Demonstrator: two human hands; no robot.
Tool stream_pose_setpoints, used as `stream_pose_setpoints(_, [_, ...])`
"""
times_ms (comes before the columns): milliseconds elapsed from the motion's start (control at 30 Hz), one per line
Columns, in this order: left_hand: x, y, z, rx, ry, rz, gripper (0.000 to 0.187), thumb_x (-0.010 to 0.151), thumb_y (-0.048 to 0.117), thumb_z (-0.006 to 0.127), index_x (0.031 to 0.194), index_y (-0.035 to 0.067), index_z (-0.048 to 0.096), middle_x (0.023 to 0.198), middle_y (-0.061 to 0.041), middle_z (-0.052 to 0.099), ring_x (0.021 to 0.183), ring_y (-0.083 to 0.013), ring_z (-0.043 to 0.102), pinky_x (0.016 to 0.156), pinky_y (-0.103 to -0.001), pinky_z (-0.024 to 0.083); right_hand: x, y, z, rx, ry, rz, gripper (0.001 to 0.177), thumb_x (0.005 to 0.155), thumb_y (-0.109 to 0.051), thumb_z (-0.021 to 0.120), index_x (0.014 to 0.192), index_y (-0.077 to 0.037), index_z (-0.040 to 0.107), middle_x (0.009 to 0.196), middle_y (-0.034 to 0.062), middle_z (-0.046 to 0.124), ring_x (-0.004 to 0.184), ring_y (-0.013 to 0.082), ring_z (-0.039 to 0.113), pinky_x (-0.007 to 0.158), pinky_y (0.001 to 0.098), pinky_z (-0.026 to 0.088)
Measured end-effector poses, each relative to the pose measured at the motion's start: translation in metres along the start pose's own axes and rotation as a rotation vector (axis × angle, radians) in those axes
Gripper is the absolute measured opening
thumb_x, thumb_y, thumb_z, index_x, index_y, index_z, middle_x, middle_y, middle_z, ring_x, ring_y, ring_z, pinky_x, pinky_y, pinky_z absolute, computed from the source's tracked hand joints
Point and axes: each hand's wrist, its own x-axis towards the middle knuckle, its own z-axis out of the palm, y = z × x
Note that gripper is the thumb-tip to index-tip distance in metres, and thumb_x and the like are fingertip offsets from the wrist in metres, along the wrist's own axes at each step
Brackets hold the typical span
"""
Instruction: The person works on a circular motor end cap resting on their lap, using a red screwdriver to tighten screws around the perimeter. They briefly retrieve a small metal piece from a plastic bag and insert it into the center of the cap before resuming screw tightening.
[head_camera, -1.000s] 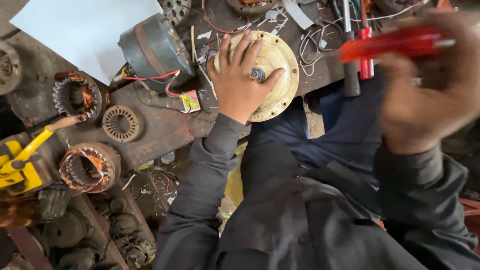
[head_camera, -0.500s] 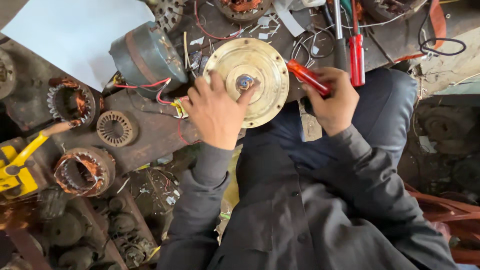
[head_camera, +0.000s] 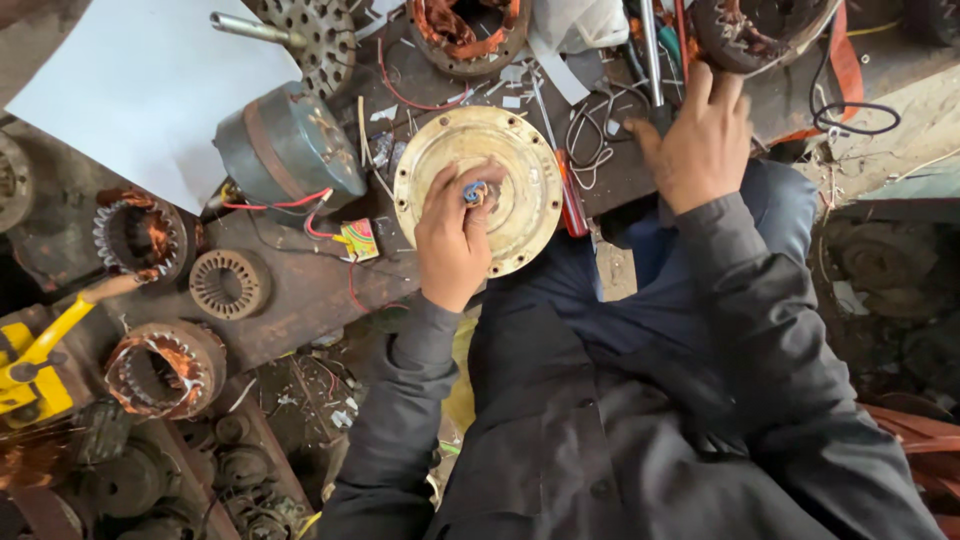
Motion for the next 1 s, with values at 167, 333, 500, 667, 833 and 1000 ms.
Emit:
stream_pose_setpoints(167, [-0.003,-0.003,0.001,-0.06,0.053,-0.047,0.014,0.102,0.007,0.066,0.116,0.008,0.067,0.112,-0.008,0.074,0.118,-0.0355,0.07,0.104,-0.041,0.055,0.002,0.004,0.012,0.154,0.0,0.0,0.058,0.087,-0.016,0.083,0.135,-0.002,0.053,0.127,0.0235,0.051,0.111,0.0445,0.06,0.088,0.0526,0.053])
stream_pose_setpoints(333, [0.003,-0.001,-0.002,-0.183,0.0,-0.213,0.016,0.1,0.009,0.067,0.115,0.008,0.066,0.112,-0.007,0.074,0.108,-0.0301,0.075,0.092,-0.037,0.06,0.004,0.001,-0.011,0.265,-0.052,0.054,0.051,0.091,-0.011,0.075,0.14,-0.008,0.061,0.122,0.0229,0.054,0.093,0.0409,0.068,0.083,0.0495,0.056])
stream_pose_setpoints(500, [-0.001,-0.006,0.001,0.022,0.026,0.006,0.018,0.099,0.005,0.066,0.118,0.008,0.065,0.113,-0.009,0.074,0.119,-0.0375,0.068,0.106,-0.044,0.053,0.029,0.014,-0.045,0.134,0.141,-0.174,0.053,0.079,-0.004,0.069,0.132,-0.004,0.067,0.123,0.0218,0.061,0.104,0.0408,0.069,0.087,0.0461,0.057])
stream_pose_setpoints(667, [0.001,-0.003,0.003,-0.002,0.026,-0.002,0.023,0.099,0.006,0.067,0.122,0.007,0.064,0.11,-0.008,0.074,0.115,-0.0343,0.069,0.11,-0.045,0.053,0.084,0.051,-0.052,-0.055,0.031,-0.252,0.025,0.088,-0.025,0.078,0.104,-0.006,0.074,0.091,0.0155,0.072,0.079,0.0362,0.07,0.071,0.0444,0.057])
stream_pose_setpoints(833, [0.015,0.015,-0.011,-0.101,-0.063,-0.097,0.032,0.096,0.006,0.069,0.127,0.006,0.062,0.117,-0.008,0.074,0.118,-0.0334,0.069,0.106,-0.04,0.052,0.098,0.069,-0.035,-0.288,0.017,-0.347,0.026,0.088,-0.032,0.078,0.099,-0.008,0.075,0.087,0.0119,0.072,0.074,0.0313,0.07,0.062,0.0408,0.053])
stream_pose_setpoints(1000, [0.042,0.047,-0.05,-0.32,-0.193,0.009,0.056,0.092,0.008,0.073,0.143,0.004,0.05,0.134,-0.013,0.064,0.128,-0.0328,0.063,0.11,-0.038,0.048,0.092,0.06,-0.021,-0.297,0.101,-0.381,0.039,0.082,-0.033,0.075,0.114,-0.01,0.071,0.104,0.0142,0.071,0.107,0.0336,0.065,0.098,0.0487,0.045])
